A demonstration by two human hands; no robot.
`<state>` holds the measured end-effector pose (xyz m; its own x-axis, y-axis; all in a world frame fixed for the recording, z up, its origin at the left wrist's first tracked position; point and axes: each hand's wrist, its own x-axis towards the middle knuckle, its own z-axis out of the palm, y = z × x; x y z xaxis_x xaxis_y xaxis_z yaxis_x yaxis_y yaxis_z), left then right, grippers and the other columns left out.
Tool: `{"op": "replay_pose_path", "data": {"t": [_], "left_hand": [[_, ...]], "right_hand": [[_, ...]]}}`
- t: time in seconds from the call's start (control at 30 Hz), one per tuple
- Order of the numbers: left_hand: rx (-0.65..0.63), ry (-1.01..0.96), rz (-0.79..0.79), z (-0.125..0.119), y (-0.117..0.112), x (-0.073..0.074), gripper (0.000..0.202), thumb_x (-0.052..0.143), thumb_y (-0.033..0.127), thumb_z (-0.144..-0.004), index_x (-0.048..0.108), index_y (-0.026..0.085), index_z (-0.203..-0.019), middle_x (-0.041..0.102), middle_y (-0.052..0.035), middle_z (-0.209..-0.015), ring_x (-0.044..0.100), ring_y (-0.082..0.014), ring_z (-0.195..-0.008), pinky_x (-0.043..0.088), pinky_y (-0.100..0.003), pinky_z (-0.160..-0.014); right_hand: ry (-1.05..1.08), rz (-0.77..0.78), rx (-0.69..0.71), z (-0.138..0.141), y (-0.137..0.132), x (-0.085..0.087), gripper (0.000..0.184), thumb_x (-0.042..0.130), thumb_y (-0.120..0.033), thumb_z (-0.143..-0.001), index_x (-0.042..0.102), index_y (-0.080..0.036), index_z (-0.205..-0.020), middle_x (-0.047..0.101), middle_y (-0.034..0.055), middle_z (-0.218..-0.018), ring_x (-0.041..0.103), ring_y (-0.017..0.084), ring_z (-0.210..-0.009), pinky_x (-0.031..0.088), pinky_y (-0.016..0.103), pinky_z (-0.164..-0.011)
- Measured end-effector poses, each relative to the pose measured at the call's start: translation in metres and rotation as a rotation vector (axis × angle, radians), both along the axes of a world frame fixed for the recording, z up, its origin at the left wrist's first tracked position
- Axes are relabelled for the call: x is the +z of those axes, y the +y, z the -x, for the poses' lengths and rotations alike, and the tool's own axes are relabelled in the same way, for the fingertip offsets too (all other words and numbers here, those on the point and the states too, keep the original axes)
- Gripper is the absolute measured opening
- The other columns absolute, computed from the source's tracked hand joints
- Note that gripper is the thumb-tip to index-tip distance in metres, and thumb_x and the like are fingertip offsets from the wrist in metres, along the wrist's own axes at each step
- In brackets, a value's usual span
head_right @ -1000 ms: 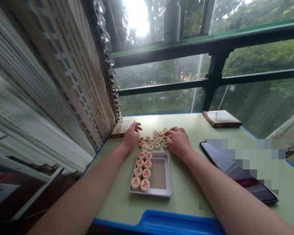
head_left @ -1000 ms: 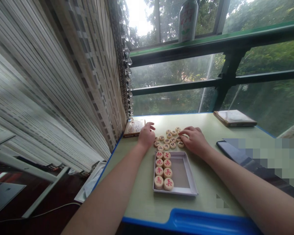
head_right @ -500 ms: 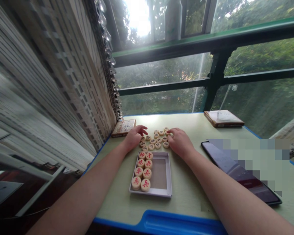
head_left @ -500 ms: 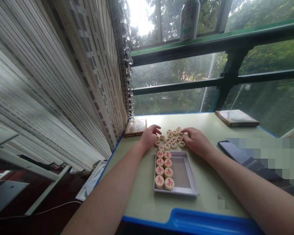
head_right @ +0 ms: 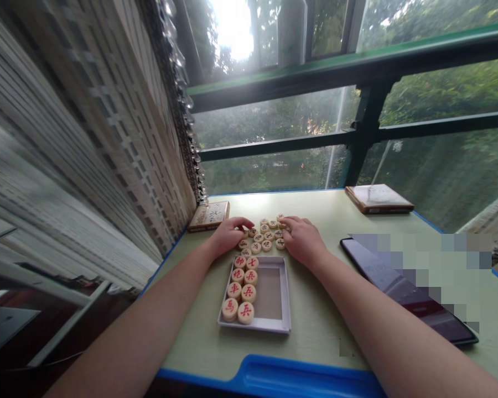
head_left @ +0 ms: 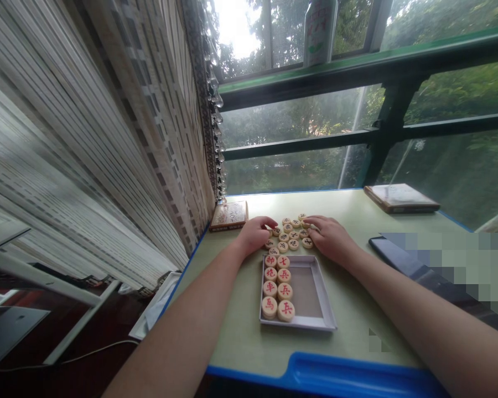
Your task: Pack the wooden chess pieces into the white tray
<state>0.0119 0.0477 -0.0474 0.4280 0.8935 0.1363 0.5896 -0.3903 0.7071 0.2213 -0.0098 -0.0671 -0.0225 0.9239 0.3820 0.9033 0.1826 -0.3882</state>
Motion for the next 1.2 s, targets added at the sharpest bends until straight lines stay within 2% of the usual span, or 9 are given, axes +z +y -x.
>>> {"op": "replay_pose_path", "data": {"t": [0.13,0.37,0.5,0.63,0.77,0.87,0.93,1.03,1.2], "left_hand": [[-0.057,0.035,-0.099,-0.001,-0.003,0.004,0.037,0.044,0.011,-0.063,0.070,0.017,-0.088,0.063,-0.0038,-0.093,0.056,-0.0149,-0.084,0.045,-0.026,-0.078],[-0.074,0.101,-0.169,-0.002,-0.007,0.006,0.031,0.049,0.016,-0.066,0.070,0.018,-0.089,0.062,-0.0042,-0.093,0.056,-0.0143,-0.078,0.047,-0.026,-0.074],[-0.096,0.074,-0.207,-0.003,-0.009,0.005,0.031,0.051,0.016,-0.068,0.069,0.020,-0.093,0.062,-0.0043,-0.097,0.057,-0.0149,-0.084,0.047,-0.026,-0.080],[-0.111,0.013,-0.339,-0.003,-0.010,0.003,0.026,0.051,0.013,-0.069,0.072,0.020,-0.081,0.062,-0.0046,-0.097,0.055,-0.0175,-0.096,0.043,-0.030,-0.091],[-0.083,0.018,-0.378,-0.003,-0.008,0.002,0.025,0.051,0.013,-0.069,0.073,0.021,-0.076,0.062,-0.0044,-0.095,0.054,-0.0186,-0.096,0.042,-0.032,-0.092],[-0.101,0.044,-0.364,-0.003,-0.008,0.002,0.026,0.050,0.013,-0.069,0.073,0.020,-0.081,0.062,-0.0049,-0.097,0.054,-0.0189,-0.097,0.042,-0.032,-0.092],[-0.125,0.068,-0.369,-0.004,-0.010,0.004,0.031,0.051,0.014,-0.070,0.072,0.021,-0.092,0.061,-0.0055,-0.101,0.053,-0.0193,-0.099,0.041,-0.033,-0.094],[-0.165,0.098,-0.378,-0.004,-0.012,0.006,0.040,0.052,0.016,-0.072,0.065,0.023,-0.109,0.059,-0.0054,-0.110,0.052,-0.0199,-0.104,0.039,-0.034,-0.097],[-0.160,0.082,-0.379,-0.004,-0.009,0.005,0.042,0.049,0.008,-0.070,0.067,0.020,-0.105,0.061,-0.0054,-0.109,0.052,-0.0189,-0.104,0.038,-0.033,-0.098]], "right_hand": [[0.005,0.016,-0.002,0.000,0.000,0.000,0.034,0.043,-0.022,-0.081,0.064,-0.017,-0.106,0.062,0.0071,-0.115,0.053,0.023,-0.107,0.038,0.035,-0.095],[0.034,-0.032,-0.003,0.000,-0.001,0.001,0.029,0.046,-0.024,-0.079,0.068,-0.019,-0.098,0.063,0.0089,-0.107,0.055,0.023,-0.099,0.040,0.035,-0.091],[0.045,-0.058,0.009,0.002,-0.003,0.002,0.026,0.050,-0.028,-0.078,0.071,-0.023,-0.091,0.061,0.0071,-0.103,0.054,0.022,-0.096,0.040,0.035,-0.089],[0.004,-0.038,0.032,0.002,-0.004,0.003,0.021,0.053,-0.032,-0.077,0.072,-0.023,-0.081,0.060,0.0080,-0.099,0.052,0.023,-0.094,0.039,0.036,-0.088],[-0.013,-0.026,0.032,0.001,-0.002,0.003,0.023,0.054,-0.035,-0.077,0.072,-0.023,-0.083,0.060,0.0086,-0.097,0.052,0.023,-0.093,0.038,0.036,-0.087],[-0.021,-0.021,0.039,0.001,-0.002,0.002,0.023,0.053,-0.036,-0.078,0.072,-0.023,-0.081,0.060,0.0084,-0.097,0.052,0.023,-0.093,0.038,0.037,-0.088],[-0.020,-0.028,0.034,0.001,-0.002,0.001,0.023,0.053,-0.036,-0.078,0.072,-0.022,-0.081,0.060,0.0087,-0.097,0.051,0.023,-0.093,0.037,0.037,-0.088],[-0.013,-0.066,0.049,0.002,-0.004,0.001,0.026,0.052,-0.036,-0.079,0.071,-0.024,-0.092,0.059,0.0081,-0.105,0.050,0.024,-0.098,0.037,0.038,-0.090],[-0.051,-0.081,0.177,0.004,-0.008,0.001,0.028,0.049,-0.036,-0.082,0.068,-0.029,-0.101,0.059,0.0050,-0.114,0.047,0.024,-0.106,0.035,0.040,-0.095]]}}
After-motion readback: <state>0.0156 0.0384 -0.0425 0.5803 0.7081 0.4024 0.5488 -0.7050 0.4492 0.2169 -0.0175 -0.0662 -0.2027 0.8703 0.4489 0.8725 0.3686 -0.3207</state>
